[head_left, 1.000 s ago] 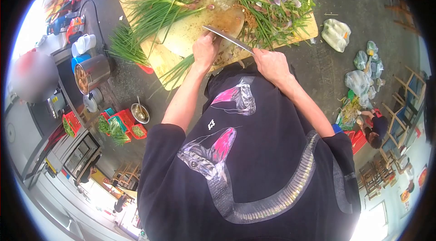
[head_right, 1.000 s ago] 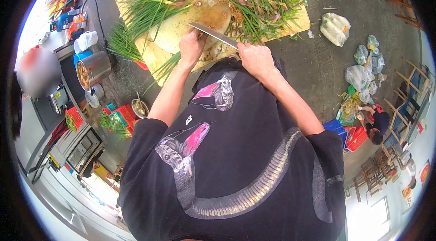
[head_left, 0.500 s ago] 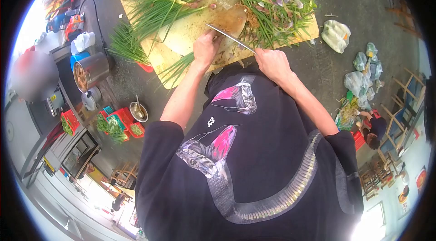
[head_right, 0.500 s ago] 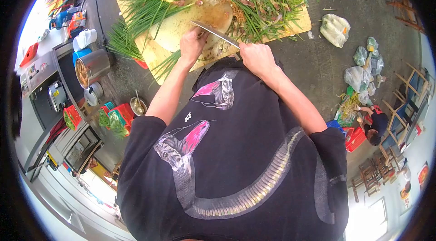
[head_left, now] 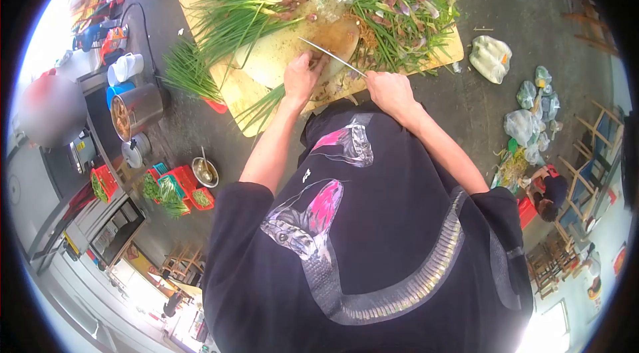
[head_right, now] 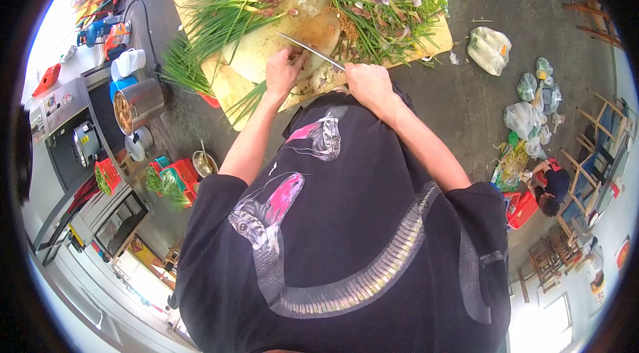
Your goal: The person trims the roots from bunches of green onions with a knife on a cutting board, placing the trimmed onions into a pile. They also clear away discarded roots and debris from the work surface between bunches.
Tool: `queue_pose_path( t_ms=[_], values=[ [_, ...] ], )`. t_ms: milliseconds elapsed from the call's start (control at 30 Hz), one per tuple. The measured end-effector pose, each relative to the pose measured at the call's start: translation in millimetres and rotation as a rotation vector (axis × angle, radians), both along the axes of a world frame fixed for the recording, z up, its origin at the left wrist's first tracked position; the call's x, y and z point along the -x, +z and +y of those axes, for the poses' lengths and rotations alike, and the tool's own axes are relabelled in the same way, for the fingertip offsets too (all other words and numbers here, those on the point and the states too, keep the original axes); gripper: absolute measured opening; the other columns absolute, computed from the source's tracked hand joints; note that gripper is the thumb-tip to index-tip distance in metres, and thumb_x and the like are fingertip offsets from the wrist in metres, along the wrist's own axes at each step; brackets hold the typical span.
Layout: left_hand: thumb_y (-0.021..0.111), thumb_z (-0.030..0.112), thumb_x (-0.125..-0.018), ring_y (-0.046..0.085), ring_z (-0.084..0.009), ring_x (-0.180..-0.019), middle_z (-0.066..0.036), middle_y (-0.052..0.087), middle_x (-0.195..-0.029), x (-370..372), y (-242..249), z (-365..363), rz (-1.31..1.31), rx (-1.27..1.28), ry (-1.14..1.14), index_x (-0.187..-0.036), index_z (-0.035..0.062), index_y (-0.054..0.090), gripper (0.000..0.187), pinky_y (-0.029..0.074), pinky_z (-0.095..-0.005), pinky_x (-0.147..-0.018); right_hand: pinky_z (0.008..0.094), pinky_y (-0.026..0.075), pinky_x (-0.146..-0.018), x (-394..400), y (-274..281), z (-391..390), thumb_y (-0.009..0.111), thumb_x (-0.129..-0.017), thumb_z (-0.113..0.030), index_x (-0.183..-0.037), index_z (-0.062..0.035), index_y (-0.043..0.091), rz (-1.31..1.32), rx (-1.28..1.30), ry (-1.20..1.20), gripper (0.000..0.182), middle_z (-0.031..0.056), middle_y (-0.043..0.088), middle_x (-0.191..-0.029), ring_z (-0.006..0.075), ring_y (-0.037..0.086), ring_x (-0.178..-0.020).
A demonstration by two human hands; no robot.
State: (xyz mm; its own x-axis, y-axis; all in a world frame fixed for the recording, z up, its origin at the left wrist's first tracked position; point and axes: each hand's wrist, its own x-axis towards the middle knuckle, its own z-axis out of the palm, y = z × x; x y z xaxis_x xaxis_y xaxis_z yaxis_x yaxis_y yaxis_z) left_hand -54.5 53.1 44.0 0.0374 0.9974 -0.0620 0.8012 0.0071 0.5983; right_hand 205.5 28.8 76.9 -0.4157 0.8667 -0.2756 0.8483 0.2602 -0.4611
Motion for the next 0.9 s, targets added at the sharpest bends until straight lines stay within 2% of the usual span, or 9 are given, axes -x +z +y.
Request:
queue_pose_path(
  t_ms=[67,167,267,367,567,767,867,900],
  values=[
    [0.080,0.022,-0.093,0.078,-0.0281,-0.089,-0.016,0.080,-0.103,0.9,-2.2,-1.3,-0.070,-0.009,0.006,-0.114,0.0064,0.079,0.026,0.059,-0.0380,-0.078,0.0530,0.060,-0.068,-5.7,4.8,-1.6,0.063,-0.099,-0.027,-0.093,-0.0027,0.070,-0.030,0.031,-0.036,0.026,0.0223,0.075,-0.081,0.0416,0.076,-0.076],
    [0.080,0.017,-0.095,0.079,-0.0202,-0.092,-0.013,0.081,-0.108,0.2,6.4,-3.8,-0.162,0.118,0.084,-0.119,0.0051,0.078,0.027,0.060,-0.0332,-0.080,0.0530,0.059,-0.068,-24.4,15.2,-2.8,0.060,-0.102,-0.030,-0.097,-0.0043,0.072,0.047,-0.016,-0.158,0.028,0.0215,0.075,-0.082,0.0421,0.075,-0.076],
    [0.080,0.010,-0.095,0.078,-0.0144,-0.096,-0.010,0.082,-0.109,-0.5,20.7,-7.8,-0.395,0.023,0.025,-0.120,0.0023,0.077,0.026,0.060,-0.0292,-0.084,0.0532,0.058,-0.067,-40.3,9.9,-2.0,0.058,-0.105,-0.031,-0.101,-0.0055,0.073,0.032,-0.081,-0.338,0.030,0.0206,0.075,-0.083,0.0424,0.074,-0.076],
    [0.079,0.002,-0.094,0.076,-0.0145,-0.100,-0.007,0.080,-0.110,-4.2,40.7,-13.2,-0.534,0.090,0.124,-0.121,-0.0008,0.075,0.027,0.061,-0.0291,-0.088,0.0527,0.058,-0.066,-50.5,15.0,0.0,0.062,-0.104,-0.029,-0.101,-0.0073,0.073,0.055,-0.132,-0.330,0.025,0.0206,0.074,-0.082,0.0425,0.073,-0.075],
    [0.081,0.000,-0.092,0.076,-0.0164,-0.100,-0.009,0.078,-0.110,-8.5,75.7,-19.2,-0.633,0.011,0.129,-0.122,-0.0026,0.073,0.030,0.061,-0.0304,-0.089,0.0515,0.058,-0.069,-33.9,24.2,-4.4,0.064,-0.103,-0.028,-0.095,-0.0063,0.071,0.073,-0.084,-0.271,0.024,0.0180,0.074,-0.082,0.0415,0.073,-0.078],
    [0.078,0.006,-0.097,0.077,-0.0172,-0.097,-0.010,0.080,-0.111,-5.4,95.5,-21.1,-0.536,0.056,0.083,-0.126,0.0010,0.074,0.030,0.062,-0.0307,-0.086,0.0524,0.058,-0.072,-28.3,19.7,-3.9,0.064,-0.102,-0.028,-0.099,-0.0061,0.073,0.064,-0.022,-0.226,0.024,0.0203,0.075,-0.085,0.0418,0.074,-0.081],
    [0.075,0.012,-0.099,0.079,-0.0219,-0.093,-0.011,0.081,-0.112,28.1,94.6,-9.8,-0.145,0.008,-0.174,-0.129,0.0058,0.074,0.030,0.061,-0.0315,-0.080,0.0527,0.058,-0.073,-28.7,12.5,-3.9,0.064,-0.102,-0.029,-0.100,-0.0063,0.073,0.031,-0.009,-0.226,0.024,0.0220,0.075,-0.084,0.0423,0.074,-0.082],
    [0.073,0.016,-0.100,0.079,-0.0260,-0.093,-0.012,0.080,-0.112,37.7,95.2,-3.5,-0.057,0.007,-0.197,-0.129,0.0087,0.074,0.030,0.060,-0.0333,-0.077,0.0525,0.059,-0.073,-27.9,13.4,-4.5,0.064,-0.102,-0.029,-0.101,-0.0064,0.073,0.037,-0.016,-0.227,0.024,0.0220,0.074,-0.084,0.0423,0.074,-0.081]
  ],
)
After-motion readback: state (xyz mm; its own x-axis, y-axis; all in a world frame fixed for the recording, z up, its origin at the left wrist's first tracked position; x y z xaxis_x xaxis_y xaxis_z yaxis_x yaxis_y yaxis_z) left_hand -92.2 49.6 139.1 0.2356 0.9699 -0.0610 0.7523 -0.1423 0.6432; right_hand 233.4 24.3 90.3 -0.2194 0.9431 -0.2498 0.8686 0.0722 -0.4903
